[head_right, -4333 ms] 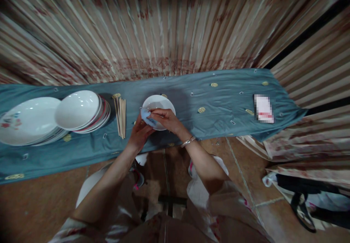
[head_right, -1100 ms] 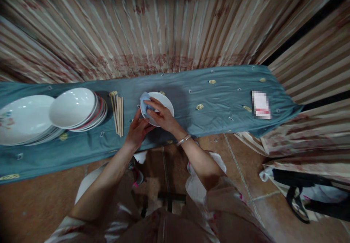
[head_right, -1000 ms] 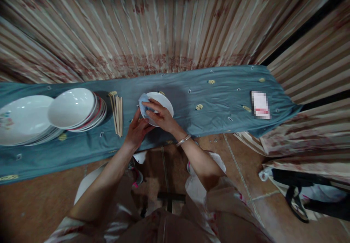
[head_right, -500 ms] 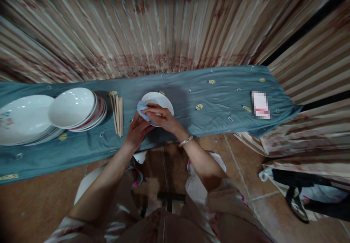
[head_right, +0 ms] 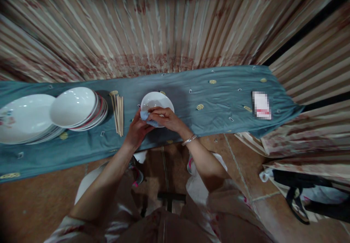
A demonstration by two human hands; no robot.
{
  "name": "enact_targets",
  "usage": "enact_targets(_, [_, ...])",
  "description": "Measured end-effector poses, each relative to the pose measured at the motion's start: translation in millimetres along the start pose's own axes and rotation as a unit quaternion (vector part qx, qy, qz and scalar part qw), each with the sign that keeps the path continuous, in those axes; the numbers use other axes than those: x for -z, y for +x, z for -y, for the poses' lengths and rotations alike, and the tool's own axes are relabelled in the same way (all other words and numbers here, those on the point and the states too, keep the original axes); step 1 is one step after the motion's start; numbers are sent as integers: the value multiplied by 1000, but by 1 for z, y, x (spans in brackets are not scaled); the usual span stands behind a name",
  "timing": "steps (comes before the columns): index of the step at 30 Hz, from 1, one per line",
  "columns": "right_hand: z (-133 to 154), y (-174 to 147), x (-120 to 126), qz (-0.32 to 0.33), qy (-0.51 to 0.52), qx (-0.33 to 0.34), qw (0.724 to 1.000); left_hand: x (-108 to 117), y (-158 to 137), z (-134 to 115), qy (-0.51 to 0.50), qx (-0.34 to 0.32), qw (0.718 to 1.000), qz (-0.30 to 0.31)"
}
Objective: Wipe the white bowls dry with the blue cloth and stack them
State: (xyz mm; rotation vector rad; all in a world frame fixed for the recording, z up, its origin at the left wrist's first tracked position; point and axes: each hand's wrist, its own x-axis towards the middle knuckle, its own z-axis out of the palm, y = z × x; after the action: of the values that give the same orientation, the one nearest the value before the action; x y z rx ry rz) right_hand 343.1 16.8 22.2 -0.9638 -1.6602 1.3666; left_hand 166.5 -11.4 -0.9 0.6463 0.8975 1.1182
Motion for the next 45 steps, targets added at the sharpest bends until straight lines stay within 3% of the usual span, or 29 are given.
enact_targets(9, [-1, -6, 10, 42, -47, -13, 998, -7, -1, -3, 11, 10, 999, -33])
enact_targets(14, [-6, -7, 13, 49, -146, -19, 988, -7, -1, -2, 26, 2, 999, -22])
enact_targets(20, [-2, -8, 14, 53, -326, -12, 944, -7, -2, -1, 44, -1, 999, -18])
enact_targets(25, [-4, -9, 10, 35, -460, -14, 887, -7, -1, 0, 77, -4, 997, -23])
enact_targets(31, [-10, -8, 3, -26, -530, 1, 848, -9, -2, -1, 69, -7, 997, -23])
enact_targets(37, [-20, 0, -1, -93, -504, 24, 858, -11, -3, -2, 60, -6, 998, -29])
enact_targets(45, [-41, 15, -3, -178, -357, 57, 915, -10, -3, -1, 33, -6, 999, -24])
